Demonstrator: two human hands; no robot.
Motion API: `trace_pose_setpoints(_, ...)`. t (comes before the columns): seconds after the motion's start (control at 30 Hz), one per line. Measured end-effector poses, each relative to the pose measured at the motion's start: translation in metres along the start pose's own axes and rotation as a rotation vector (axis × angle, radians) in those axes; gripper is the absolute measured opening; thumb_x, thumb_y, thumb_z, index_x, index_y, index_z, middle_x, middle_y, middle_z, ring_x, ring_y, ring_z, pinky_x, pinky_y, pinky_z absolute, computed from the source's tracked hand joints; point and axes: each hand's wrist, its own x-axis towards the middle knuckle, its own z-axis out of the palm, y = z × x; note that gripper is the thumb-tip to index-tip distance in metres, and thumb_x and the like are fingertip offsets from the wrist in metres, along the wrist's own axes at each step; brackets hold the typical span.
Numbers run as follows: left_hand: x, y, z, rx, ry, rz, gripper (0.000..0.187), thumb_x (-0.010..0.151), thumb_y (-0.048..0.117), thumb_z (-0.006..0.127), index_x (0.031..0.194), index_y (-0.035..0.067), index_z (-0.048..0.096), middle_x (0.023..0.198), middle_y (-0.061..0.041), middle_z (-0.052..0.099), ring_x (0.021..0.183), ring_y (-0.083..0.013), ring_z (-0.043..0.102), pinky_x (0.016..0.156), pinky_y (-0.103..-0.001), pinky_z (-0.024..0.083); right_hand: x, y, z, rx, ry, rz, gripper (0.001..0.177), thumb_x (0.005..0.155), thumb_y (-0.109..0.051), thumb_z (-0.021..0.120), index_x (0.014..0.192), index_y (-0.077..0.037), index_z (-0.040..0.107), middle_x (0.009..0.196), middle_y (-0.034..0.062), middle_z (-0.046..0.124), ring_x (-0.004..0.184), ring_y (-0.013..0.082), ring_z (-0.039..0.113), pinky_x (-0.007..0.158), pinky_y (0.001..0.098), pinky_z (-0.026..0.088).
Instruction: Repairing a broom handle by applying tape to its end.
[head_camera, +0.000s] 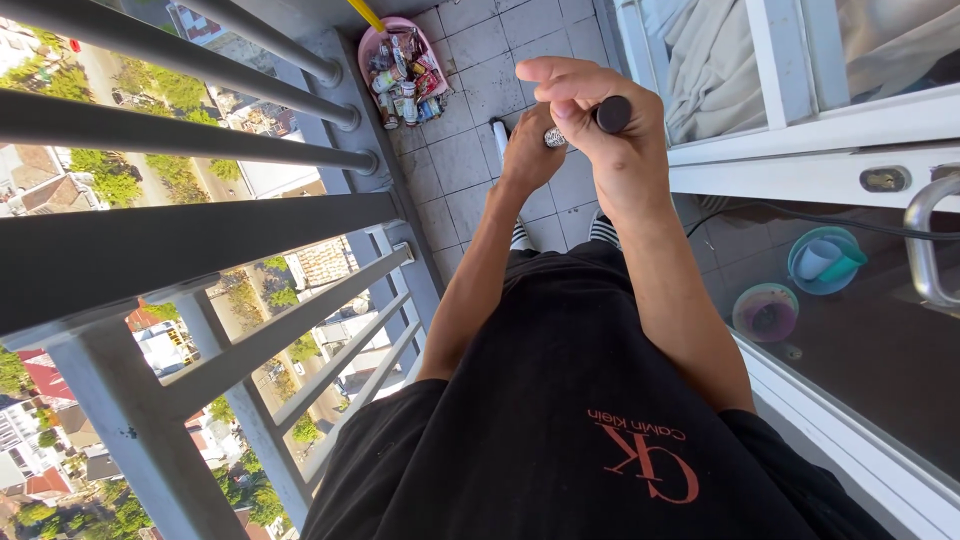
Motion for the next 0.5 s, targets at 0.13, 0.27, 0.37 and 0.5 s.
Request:
trace_pose_setpoints(0.13, -0.006, -0.02, 0.002, 0.062, -0.004, -0.089, 0.022, 0.082, 0.002, 0.068, 0.103, 0.006, 0.071, 0.115, -0.011, 0.07, 0.114, -0.0348, 0.062, 0.096, -0.045, 0.051, -0.003, 0.011, 0.008, 0.005, 0.031, 0.022, 0.012, 0.106, 0.001, 0.063, 0.108, -0.006, 0.072, 0.13, 0.017, 0.072, 0.103, 0.0166, 0.069, 0.088, 0.0268, 0.053)
trace_pose_setpoints(0.27, -0.013, -0.027, -0.002, 0.069, 0.024, -0.107, 0.031, 0.079, 0.004, 0.068, 0.11, 0.008, 0.069, 0.119, -0.009, 0.069, 0.112, -0.0338, 0.06, 0.097, -0.046, 0.05, -0.004, 0.008, 0.02, 0.02, 0.002, 0.011, 0.01, 0.107, 0.001, 0.063, 0.109, -0.005, 0.071, 0.131, 0.0175, 0.071, 0.12, 0.0231, 0.069, 0.101, 0.0305, 0.056)
trace_pose_setpoints(0.37, -0.012, -0.026, -0.004, 0.053, 0.047, -0.112, 0.031, 0.08, 0.008, 0.069, 0.111, 0.008, 0.068, 0.119, -0.008, 0.069, 0.113, -0.0332, 0.06, 0.095, -0.046, 0.05, -0.003, 0.01, 0.021, 0.009, 0.017, 0.012, 0.01, 0.106, 0.001, 0.063, 0.108, -0.005, 0.071, 0.129, 0.0178, 0.071, 0.119, 0.0234, 0.07, 0.097, 0.0296, 0.056)
trace_pose_setpoints(0.5, -0.014, -0.034, 0.004, 0.123, 0.068, -0.071, 0.024, 0.08, 0.008, 0.07, 0.104, 0.009, 0.071, 0.114, -0.009, 0.071, 0.109, -0.0345, 0.062, 0.094, -0.046, 0.051, -0.006, 0.011, 0.016, 0.013, 0.016, 0.001, 0.01, 0.107, 0.002, 0.063, 0.107, -0.005, 0.071, 0.13, 0.0178, 0.071, 0.116, 0.0228, 0.071, 0.1, 0.0307, 0.058)
